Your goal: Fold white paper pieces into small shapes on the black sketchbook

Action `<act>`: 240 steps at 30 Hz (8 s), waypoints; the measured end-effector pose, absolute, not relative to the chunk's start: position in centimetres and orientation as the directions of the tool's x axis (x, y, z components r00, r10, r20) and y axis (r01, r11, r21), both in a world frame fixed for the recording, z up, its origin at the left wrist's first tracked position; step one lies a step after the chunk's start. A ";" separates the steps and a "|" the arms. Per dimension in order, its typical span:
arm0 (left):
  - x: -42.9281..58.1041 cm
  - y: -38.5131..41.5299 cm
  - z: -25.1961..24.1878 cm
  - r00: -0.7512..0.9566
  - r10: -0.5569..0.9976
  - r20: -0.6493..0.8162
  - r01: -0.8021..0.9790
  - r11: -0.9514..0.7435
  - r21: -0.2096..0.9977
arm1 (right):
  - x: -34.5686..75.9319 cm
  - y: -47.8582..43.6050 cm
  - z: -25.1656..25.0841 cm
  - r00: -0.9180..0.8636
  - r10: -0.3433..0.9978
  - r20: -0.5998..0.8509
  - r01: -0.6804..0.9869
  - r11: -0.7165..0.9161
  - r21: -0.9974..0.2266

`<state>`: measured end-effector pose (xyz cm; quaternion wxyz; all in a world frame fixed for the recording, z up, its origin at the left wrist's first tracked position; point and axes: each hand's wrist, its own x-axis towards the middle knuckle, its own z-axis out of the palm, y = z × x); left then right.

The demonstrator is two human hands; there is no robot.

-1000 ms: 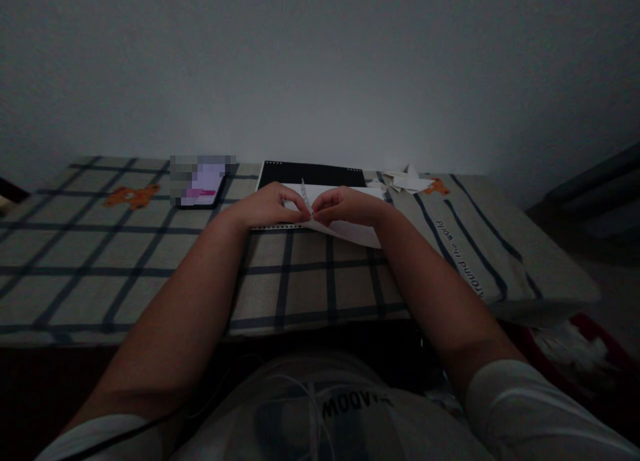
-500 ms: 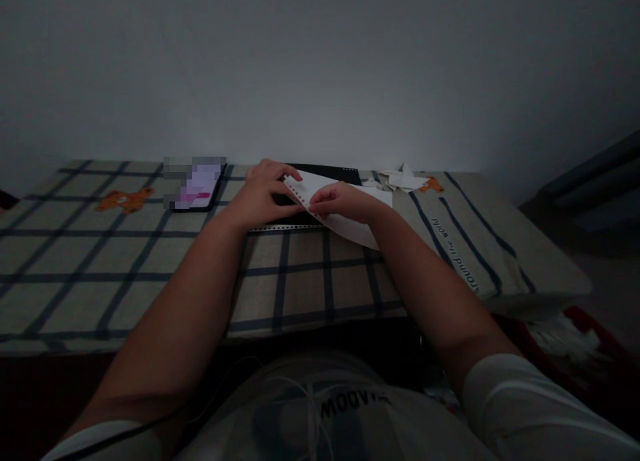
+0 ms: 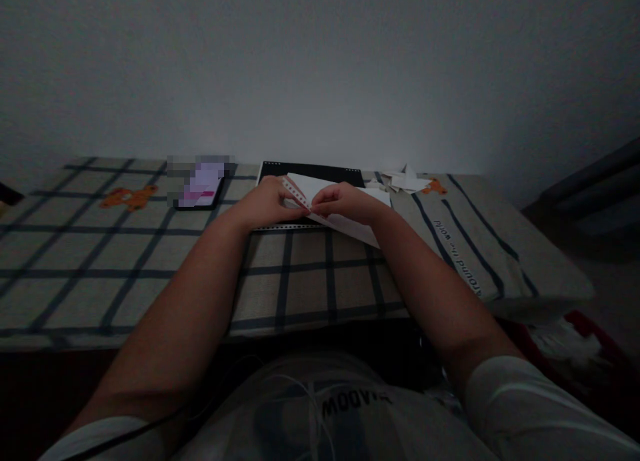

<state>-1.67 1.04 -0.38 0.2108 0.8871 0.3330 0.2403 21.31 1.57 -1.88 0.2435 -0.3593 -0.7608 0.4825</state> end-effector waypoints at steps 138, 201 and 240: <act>-1.6 0.8 -0.2 0.690 0.721 0.067 0.487 -0.530 0.694 | 21.3 1.5 -2.5 -0.700 0.714 0.004 0.320 0.318 -0.892; -1.5 0.4 0.0 0.644 0.765 0.011 0.564 -0.484 0.669 | 21.6 1.8 -2.7 -0.712 0.699 -0.068 0.321 0.238 -0.917; -1.6 0.4 -0.3 0.658 0.753 0.010 0.560 -0.498 0.662 | 21.3 1.6 -2.6 -0.714 0.699 -0.034 0.303 0.265 -0.915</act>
